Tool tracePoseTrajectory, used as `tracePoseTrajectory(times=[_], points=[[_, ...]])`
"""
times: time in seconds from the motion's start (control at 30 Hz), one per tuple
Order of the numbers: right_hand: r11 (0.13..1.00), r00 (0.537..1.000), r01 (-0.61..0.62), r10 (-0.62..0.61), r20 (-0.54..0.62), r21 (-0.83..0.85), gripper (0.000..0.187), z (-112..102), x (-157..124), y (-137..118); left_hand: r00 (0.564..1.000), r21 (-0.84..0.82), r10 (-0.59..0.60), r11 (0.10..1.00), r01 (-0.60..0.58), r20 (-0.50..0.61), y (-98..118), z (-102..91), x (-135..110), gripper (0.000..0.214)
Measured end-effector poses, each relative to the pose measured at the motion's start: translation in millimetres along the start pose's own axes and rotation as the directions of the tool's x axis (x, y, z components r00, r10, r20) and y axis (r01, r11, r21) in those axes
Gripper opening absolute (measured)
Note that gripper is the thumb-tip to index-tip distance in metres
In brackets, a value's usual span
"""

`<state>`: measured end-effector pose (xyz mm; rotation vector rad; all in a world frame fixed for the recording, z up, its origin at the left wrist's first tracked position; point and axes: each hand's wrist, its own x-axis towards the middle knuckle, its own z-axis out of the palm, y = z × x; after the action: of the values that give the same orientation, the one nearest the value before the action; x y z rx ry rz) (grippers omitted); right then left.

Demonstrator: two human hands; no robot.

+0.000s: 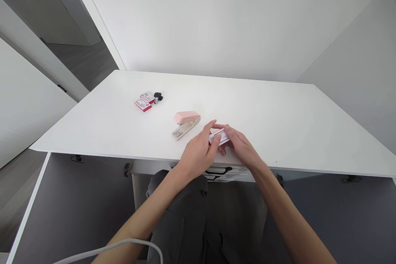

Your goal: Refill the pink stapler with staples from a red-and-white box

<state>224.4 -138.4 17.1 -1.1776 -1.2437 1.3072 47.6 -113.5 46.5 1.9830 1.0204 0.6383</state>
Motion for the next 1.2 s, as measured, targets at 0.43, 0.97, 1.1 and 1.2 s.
tracePoseTrajectory(times=[0.43, 0.97, 1.1, 1.2], points=[[0.999, 0.999, 0.031, -0.032, 0.007, 0.032, 0.058, 0.7, -0.3, 2.4, 0.917, 0.591, 0.382, 0.768, -0.245, -0.116, -48.4, -46.9, -45.6, 0.047], [0.998, 0.999, 0.045, -0.046, -0.006, -0.051, 0.046, 6.6, -2.8, 0.6, 0.756, 0.74, 0.57, 0.65, -0.176, -0.321, -78.0, -126.0, -11.0, 0.049], [0.997, 0.999, 0.051, -0.051, 0.0, -0.062, 0.046, 7.9, -2.6, 1.1, 0.771, 0.763, 0.637, 0.501, -0.409, -0.006, -47.2, -98.4, 7.3, 0.043], [0.996, 0.999, 0.046, -0.046, 0.003, -0.075, 0.046, 8.6, -2.4, 1.6, 0.816, 0.78, 0.572, 0.47, -0.414, 0.089, -47.0, -89.2, 21.9, 0.035]])
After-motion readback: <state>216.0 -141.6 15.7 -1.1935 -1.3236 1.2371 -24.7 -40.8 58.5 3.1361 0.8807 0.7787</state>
